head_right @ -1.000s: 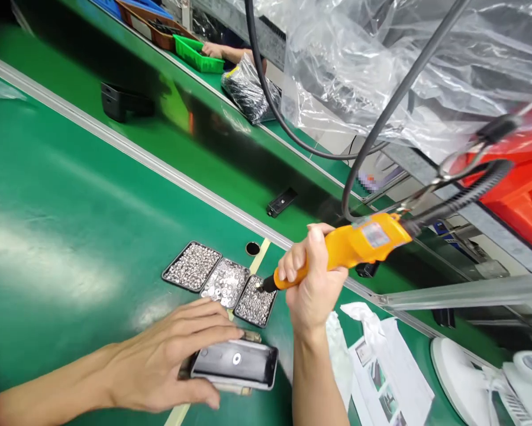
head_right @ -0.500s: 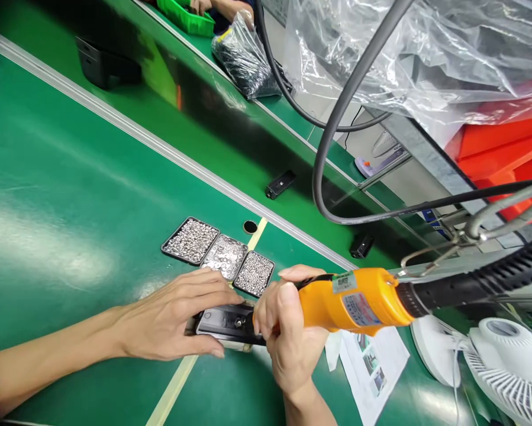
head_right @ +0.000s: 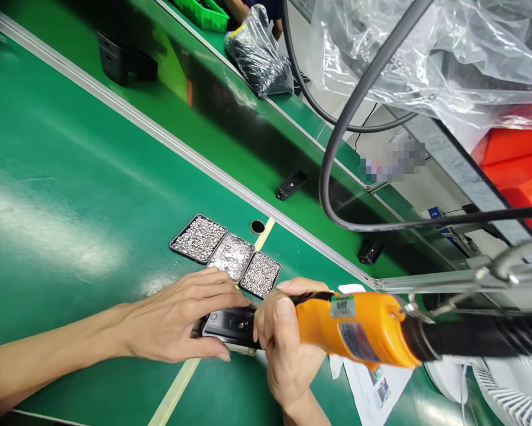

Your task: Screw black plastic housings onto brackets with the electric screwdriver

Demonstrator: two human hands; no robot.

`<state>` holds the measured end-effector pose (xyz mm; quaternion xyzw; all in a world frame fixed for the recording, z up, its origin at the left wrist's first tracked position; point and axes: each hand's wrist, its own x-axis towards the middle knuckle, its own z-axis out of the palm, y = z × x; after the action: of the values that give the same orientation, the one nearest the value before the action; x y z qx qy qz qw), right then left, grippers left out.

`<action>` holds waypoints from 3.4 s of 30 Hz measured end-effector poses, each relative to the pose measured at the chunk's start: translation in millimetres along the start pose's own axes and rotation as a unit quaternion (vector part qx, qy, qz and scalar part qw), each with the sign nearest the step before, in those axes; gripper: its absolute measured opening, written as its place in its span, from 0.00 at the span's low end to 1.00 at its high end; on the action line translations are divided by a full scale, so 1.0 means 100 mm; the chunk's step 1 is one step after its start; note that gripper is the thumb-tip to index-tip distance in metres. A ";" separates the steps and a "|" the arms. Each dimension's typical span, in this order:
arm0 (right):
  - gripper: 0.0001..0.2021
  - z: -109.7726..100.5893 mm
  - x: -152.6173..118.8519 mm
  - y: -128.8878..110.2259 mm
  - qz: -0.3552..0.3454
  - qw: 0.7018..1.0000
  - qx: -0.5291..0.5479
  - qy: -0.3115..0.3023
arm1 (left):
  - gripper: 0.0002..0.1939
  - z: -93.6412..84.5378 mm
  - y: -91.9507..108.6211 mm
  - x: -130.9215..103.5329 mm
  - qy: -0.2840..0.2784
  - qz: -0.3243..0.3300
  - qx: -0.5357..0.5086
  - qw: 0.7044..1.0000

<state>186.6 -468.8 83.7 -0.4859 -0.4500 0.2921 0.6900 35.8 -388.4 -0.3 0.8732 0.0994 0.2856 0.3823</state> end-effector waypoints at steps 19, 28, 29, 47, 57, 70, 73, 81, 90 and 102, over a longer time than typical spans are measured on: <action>0.11 0.01 -0.03 -0.01 -0.021 0.993 0.035 -0.110 | 0.22 0.04 0.01 0.02 0.016 -0.032 0.002 0.999; 0.11 0.01 -0.06 0.02 -0.019 0.996 0.032 -0.085 | 0.21 0.03 0.00 0.02 0.005 -0.030 0.003 1.000; 0.11 0.00 -0.07 0.03 -0.017 0.996 0.037 -0.080 | 0.21 0.03 0.00 0.02 0.000 -0.031 0.004 1.000; 0.16 -0.39 0.68 0.03 -0.012 0.993 -0.120 0.019 | 0.25 0.09 0.45 0.26 -0.127 -0.069 0.194 0.970; 0.31 -1.21 0.51 0.15 0.042 0.921 -0.388 -0.005 | 0.27 -0.03 0.07 0.38 0.139 -0.337 -0.416 0.833; 0.16 -2.26 -0.18 0.72 0.161 0.600 -0.783 -0.007 | 0.22 -0.06 -0.03 0.31 0.189 -0.285 -0.712 0.613; 0.13 -2.00 -0.10 0.53 0.020 0.676 -0.737 -0.002 | 0.24 -0.04 -0.02 0.30 0.189 -0.320 -0.694 0.617; 0.14 -0.38 -0.14 0.04 -0.244 0.788 -0.544 -0.153 | 0.19 0.05 0.02 0.31 0.241 -0.328 -0.677 0.613; 0.14 0.03 -0.02 0.21 -0.259 0.823 -0.479 -0.159 | 0.16 0.07 -0.02 0.28 0.222 -0.299 -0.721 0.584; 0.08 0.12 -0.08 0.32 -0.337 0.734 -0.577 -0.122 | 0.19 0.04 0.06 0.31 0.247 -0.307 -0.683 0.614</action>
<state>173.9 -459.0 52.6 -0.5674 -0.7468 -0.2185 0.2694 63.0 -382.9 14.8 0.1741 0.2287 0.3420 0.8946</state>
